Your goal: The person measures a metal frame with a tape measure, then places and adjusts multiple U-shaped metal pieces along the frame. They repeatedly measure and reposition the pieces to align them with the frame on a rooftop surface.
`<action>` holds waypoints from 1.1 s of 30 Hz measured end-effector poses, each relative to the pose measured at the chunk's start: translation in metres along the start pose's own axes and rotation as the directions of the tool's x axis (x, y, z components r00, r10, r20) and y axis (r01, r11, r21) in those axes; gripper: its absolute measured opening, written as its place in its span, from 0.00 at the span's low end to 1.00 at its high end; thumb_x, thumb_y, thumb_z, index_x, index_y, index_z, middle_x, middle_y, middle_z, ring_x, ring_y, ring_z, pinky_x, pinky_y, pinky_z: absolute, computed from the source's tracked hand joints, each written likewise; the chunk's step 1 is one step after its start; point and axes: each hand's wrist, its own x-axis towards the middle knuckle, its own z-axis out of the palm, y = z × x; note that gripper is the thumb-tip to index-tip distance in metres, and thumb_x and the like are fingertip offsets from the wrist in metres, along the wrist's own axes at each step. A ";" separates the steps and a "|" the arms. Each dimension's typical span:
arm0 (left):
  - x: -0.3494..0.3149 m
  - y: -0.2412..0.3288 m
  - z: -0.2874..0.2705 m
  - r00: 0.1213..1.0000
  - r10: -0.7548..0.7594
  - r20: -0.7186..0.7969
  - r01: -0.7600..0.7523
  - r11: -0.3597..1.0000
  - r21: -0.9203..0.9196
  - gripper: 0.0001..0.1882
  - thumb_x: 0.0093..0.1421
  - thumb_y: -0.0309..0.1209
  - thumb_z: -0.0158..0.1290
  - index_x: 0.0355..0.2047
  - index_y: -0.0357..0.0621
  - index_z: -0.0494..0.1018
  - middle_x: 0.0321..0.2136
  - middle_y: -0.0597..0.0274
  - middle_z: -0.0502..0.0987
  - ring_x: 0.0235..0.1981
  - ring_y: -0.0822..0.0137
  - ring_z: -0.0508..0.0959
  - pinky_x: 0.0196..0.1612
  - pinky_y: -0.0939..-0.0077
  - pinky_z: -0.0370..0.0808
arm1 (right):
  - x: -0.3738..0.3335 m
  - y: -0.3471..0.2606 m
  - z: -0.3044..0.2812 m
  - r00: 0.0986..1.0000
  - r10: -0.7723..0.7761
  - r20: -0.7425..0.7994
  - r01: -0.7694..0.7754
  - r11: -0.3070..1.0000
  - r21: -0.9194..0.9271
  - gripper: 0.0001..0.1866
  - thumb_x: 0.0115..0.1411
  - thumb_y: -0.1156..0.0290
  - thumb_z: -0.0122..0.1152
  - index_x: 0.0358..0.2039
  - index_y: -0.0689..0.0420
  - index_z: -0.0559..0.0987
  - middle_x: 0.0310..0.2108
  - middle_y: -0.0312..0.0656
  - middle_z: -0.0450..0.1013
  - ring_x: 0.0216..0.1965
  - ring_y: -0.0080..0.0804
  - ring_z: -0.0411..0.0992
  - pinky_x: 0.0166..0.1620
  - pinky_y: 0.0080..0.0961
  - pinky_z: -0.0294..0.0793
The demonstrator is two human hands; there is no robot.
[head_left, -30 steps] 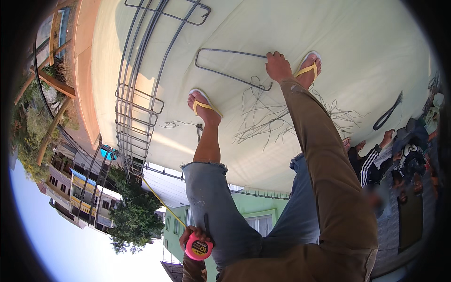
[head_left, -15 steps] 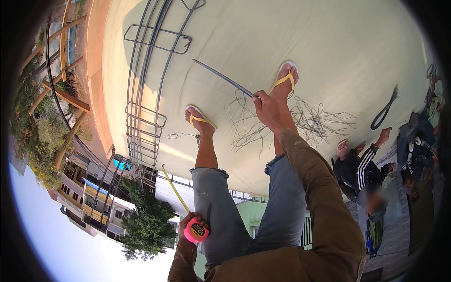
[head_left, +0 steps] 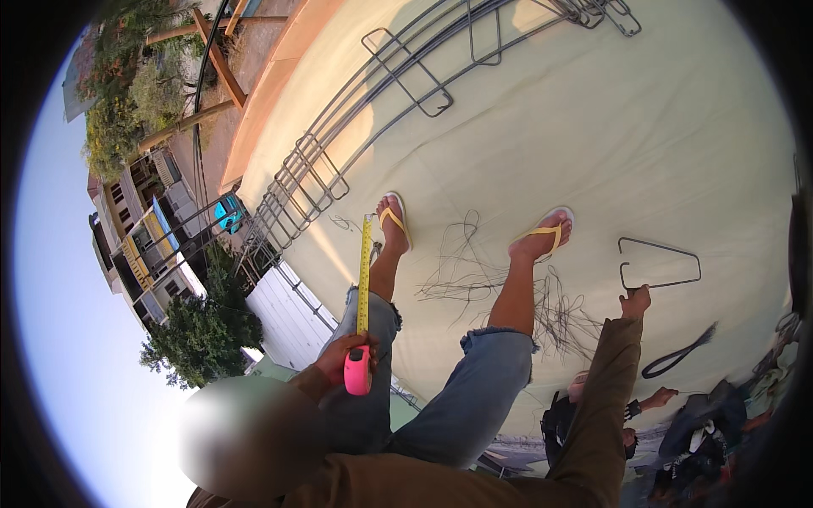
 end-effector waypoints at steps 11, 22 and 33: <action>0.016 -0.064 0.123 0.954 0.289 0.081 -0.294 0.953 0.072 0.17 0.75 0.37 0.44 0.46 0.34 0.74 0.32 0.62 0.75 0.30 0.71 0.78 0.36 0.74 0.77 | -0.411 -0.050 0.097 0.071 0.594 0.802 0.185 0.782 -0.595 0.40 0.69 0.56 0.57 0.74 0.56 0.52 0.63 0.49 0.65 0.56 0.34 0.69 0.54 0.32 0.74; 0.112 0.046 0.174 0.753 0.650 0.098 -0.653 0.722 0.227 0.19 0.72 0.36 0.46 0.48 0.31 0.78 0.38 0.58 0.80 0.34 0.71 0.78 0.37 0.75 0.76 | -0.461 -0.056 0.216 0.158 0.531 0.833 0.234 0.799 -0.554 0.40 0.67 0.65 0.57 0.74 0.55 0.51 0.54 0.41 0.69 0.52 0.27 0.70 0.54 0.26 0.72; 0.176 0.299 0.144 0.753 0.637 0.166 -0.649 0.675 0.351 0.30 0.69 0.49 0.50 0.56 0.32 0.74 0.47 0.50 0.79 0.49 0.64 0.76 0.52 0.68 0.73 | -0.422 -0.045 0.388 0.249 0.660 0.709 0.318 0.636 -0.703 0.33 0.66 0.60 0.55 0.69 0.56 0.62 0.51 0.45 0.72 0.44 0.37 0.77 0.38 0.39 0.84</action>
